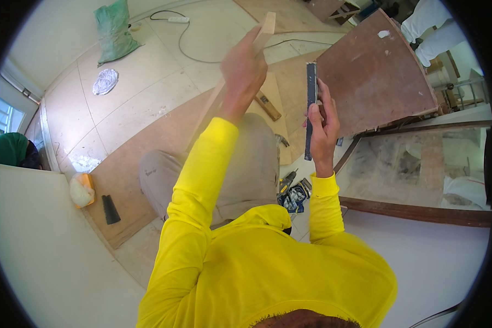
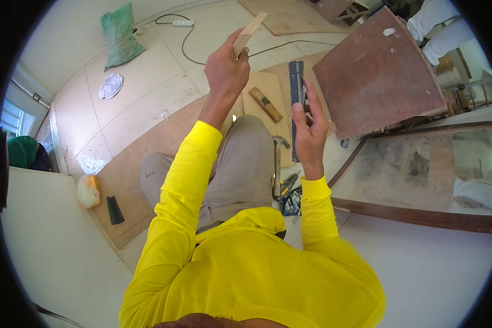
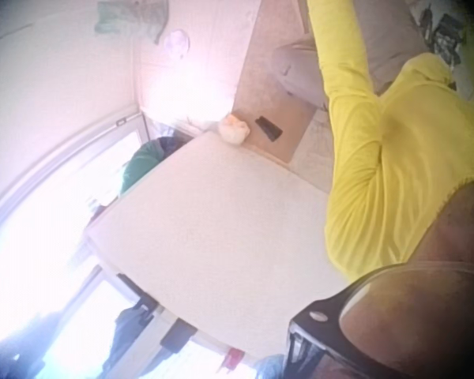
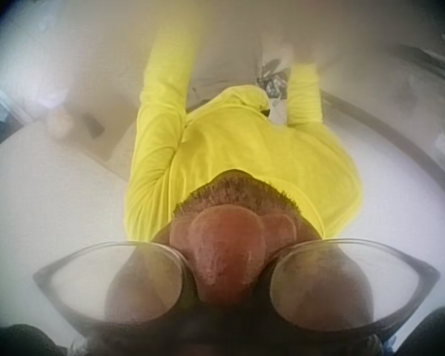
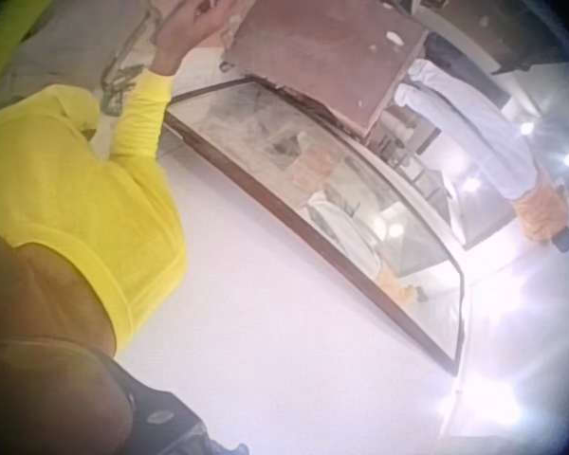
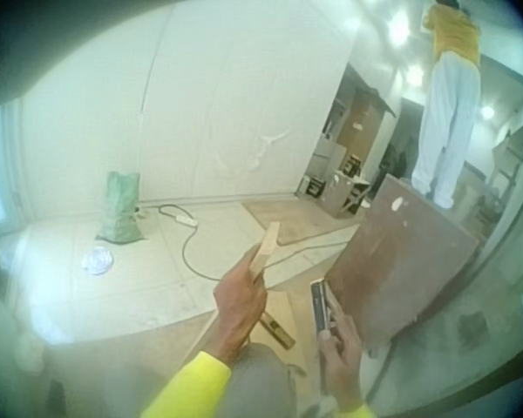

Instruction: The person sits on the floor and uses a metal scraper to smooth the edges and surfaces of a wooden plank. They repeatedly scrape along the edges and faces, turning the plank to work different sides.

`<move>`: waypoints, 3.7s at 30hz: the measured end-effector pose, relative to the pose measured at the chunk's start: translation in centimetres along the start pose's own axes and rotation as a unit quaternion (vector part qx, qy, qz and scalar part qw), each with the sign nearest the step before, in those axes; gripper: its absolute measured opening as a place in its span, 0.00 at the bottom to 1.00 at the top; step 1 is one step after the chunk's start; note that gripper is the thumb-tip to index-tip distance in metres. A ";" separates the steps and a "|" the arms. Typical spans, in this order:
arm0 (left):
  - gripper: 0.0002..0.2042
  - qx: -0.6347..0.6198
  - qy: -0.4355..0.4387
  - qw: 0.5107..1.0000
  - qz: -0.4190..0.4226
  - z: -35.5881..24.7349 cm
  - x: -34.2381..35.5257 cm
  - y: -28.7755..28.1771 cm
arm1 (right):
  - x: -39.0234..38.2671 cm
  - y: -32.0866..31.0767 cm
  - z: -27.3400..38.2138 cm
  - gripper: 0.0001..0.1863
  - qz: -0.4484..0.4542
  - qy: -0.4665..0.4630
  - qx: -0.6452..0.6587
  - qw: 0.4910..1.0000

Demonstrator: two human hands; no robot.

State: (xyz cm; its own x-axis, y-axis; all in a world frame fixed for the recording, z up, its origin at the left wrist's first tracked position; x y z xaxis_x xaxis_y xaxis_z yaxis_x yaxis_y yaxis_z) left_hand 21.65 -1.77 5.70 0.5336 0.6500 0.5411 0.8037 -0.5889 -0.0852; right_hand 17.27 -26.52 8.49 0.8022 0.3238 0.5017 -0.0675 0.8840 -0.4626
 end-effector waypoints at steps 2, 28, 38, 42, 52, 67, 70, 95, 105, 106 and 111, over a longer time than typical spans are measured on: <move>0.26 0.002 -0.005 1.000 0.001 -0.3 -1.6 -1.3 | 0.9 0.0 1.7 0.32 0.022 -0.060 -0.065 0.996; 0.38 -0.046 -0.029 0.998 0.011 -0.7 -11.3 -9.5 | -0.7 2.9 12.1 0.31 0.161 -0.206 -0.144 0.954; 0.33 -0.064 0.021 0.998 -0.007 -1.5 -13.4 -9.4 | 3.4 3.7 10.5 0.31 0.125 -0.170 -0.202 0.956; 0.33 -0.093 -0.016 0.995 0.036 -1.3 -14.1 -9.6 | -4.0 2.1 12.0 0.29 0.147 -0.197 -0.172 0.954; 0.39 -0.114 0.014 0.993 0.019 -1.9 -13.8 -9.4 | 16.5 6.3 1.3 0.32 0.079 -0.040 -0.271 0.958; 0.34 -0.065 0.029 0.997 0.029 -1.9 -14.6 -8.8 | 5.4 4.2 5.2 0.31 0.101 -0.127 -0.225 0.961; 0.33 -0.055 0.058 0.997 0.015 -2.1 -14.6 -8.4 | 15.4 5.1 0.2 0.30 0.059 -0.060 -0.265 0.961; 0.21 -0.075 0.072 0.994 -0.019 -4.2 -12.2 -12.5 | 16.7 5.0 -10.1 0.32 -0.003 -0.036 -0.252 0.967; 0.10 0.124 0.114 0.986 -0.010 -5.7 -6.3 -17.4 | 1.2 12.0 -14.1 0.30 0.057 0.184 0.083 0.978; 0.09 0.132 0.102 0.986 -0.005 -5.9 -5.8 -17.6 | 0.3 12.8 -13.9 0.29 0.063 0.185 0.116 0.974; 0.08 0.168 0.115 0.978 0.035 -7.3 -2.7 -17.5 | -2.8 16.7 -13.1 0.31 0.060 0.257 0.295 0.918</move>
State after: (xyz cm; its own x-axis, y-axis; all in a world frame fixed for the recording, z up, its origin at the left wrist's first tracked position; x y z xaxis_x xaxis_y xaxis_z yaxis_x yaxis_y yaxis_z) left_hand 4.23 3.22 11.84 0.5489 0.4659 0.6940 0.8287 -0.4125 -0.3784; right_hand 21.69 -17.03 -10.18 0.9317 0.3632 -0.0086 -0.3621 0.9302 0.0598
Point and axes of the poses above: each hand's wrist, its own x-axis towards the middle knuckle, its own y-axis out of the palm, z = x × y, the point moved 2 cm from there along x, towards the middle knuckle, and after that the axes turned 5 degrees about -x, right-handed, at the moved point
